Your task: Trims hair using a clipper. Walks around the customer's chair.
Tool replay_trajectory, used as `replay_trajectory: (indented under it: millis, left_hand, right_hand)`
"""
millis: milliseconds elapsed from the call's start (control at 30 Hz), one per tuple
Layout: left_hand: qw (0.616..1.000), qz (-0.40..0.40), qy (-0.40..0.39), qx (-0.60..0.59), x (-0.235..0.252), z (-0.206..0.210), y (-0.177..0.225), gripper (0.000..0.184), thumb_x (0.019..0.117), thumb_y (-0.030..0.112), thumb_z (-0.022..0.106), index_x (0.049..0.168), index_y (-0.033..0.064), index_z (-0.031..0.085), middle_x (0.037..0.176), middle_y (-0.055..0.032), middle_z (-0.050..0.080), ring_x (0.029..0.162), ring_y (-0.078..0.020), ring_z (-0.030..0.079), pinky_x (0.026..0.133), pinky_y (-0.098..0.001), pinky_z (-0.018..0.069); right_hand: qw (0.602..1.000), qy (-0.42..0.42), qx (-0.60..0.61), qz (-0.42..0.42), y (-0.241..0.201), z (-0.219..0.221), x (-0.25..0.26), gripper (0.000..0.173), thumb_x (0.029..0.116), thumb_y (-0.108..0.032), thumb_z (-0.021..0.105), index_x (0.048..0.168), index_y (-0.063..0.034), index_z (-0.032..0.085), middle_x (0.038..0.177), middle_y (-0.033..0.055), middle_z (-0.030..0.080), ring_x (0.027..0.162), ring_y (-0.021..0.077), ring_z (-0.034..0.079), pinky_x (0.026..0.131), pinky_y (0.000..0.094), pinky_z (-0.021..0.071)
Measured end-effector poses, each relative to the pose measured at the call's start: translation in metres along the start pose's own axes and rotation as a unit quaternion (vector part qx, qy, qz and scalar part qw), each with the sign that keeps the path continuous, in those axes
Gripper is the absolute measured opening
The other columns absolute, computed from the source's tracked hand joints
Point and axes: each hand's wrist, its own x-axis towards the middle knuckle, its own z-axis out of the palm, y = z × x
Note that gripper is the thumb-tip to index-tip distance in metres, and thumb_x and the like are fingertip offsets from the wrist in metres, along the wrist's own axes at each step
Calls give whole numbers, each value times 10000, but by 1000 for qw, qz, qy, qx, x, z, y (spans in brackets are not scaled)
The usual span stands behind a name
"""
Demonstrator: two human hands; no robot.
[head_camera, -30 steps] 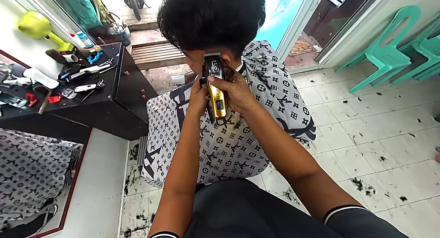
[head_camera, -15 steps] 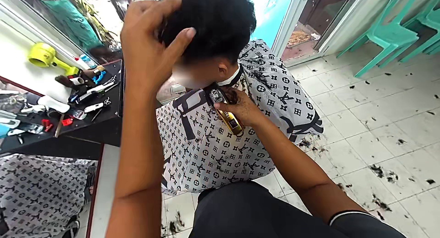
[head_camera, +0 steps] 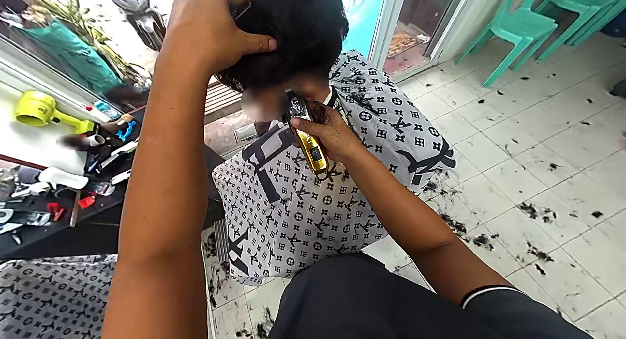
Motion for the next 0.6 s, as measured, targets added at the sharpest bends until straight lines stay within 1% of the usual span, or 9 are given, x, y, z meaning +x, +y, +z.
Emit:
replay_trajectory:
  millis: [100,200,333,400,433,467,533,600]
  left_hand:
    - [1000,-6,-1,-5,5,1,-4,563,844,553,778,1315,259,686,1270,-188,662,1240,-384,592,1018,-683,407]
    - [1000,-25,-9,-9,9,1,-6,592,830,579,780,1310,244,691,1264,-213,654,1241,-407,582,1018,-689,399]
    - [999,-35,-15,-2,12,2,-7,612,835,597,768,1268,170,704,1229,-227,662,1210,-418,595,998,-701,406]
    - [999,-50,-15,1,13,2,-7,668,824,619,764,1237,99,695,1202,-252,659,1188,-437,598,987,-713,400]
    - [998,-57,-15,3,13,2,-7,711,815,630,762,1212,47,677,1182,-268,655,1170,-450,601,977,-721,400]
    - [998,-60,-13,5,14,3,-8,733,806,639,763,1195,26,670,1165,-268,659,1153,-449,609,969,-721,407]
    - [998,-64,-16,7,15,3,-10,739,808,648,754,1187,19,670,1158,-265,662,1146,-450,611,961,-728,407]
    - [998,-63,-21,10,16,4,-11,745,811,661,742,1185,19,672,1161,-272,659,1148,-459,608,957,-738,400]
  right_hand:
    - [1000,4,19,1,-1,3,2,411,967,-93,680,1318,32,506,1071,173,666,884,266,720,758,432,643]
    - [1000,12,5,-14,1,4,5,466,956,-81,699,1356,26,485,1106,180,656,920,273,718,775,442,645]
    - [999,16,32,6,-1,6,6,406,968,-92,676,1317,32,509,1077,180,666,910,275,720,777,441,641]
    - [999,16,38,-5,1,5,7,428,970,-93,676,1337,33,498,1087,180,667,906,272,720,778,433,642]
    - [999,13,48,-2,2,5,7,411,975,-94,664,1331,27,498,1086,175,666,906,270,718,778,434,640]
    - [998,11,61,7,2,5,7,377,981,-98,653,1307,22,508,1071,169,670,900,269,718,773,433,639]
    - [996,10,84,18,1,6,7,332,992,-103,639,1276,22,522,1045,168,680,901,269,722,777,431,638]
    - [996,9,90,1,1,6,8,331,991,-94,624,1280,23,512,1040,164,680,896,260,724,771,412,640]
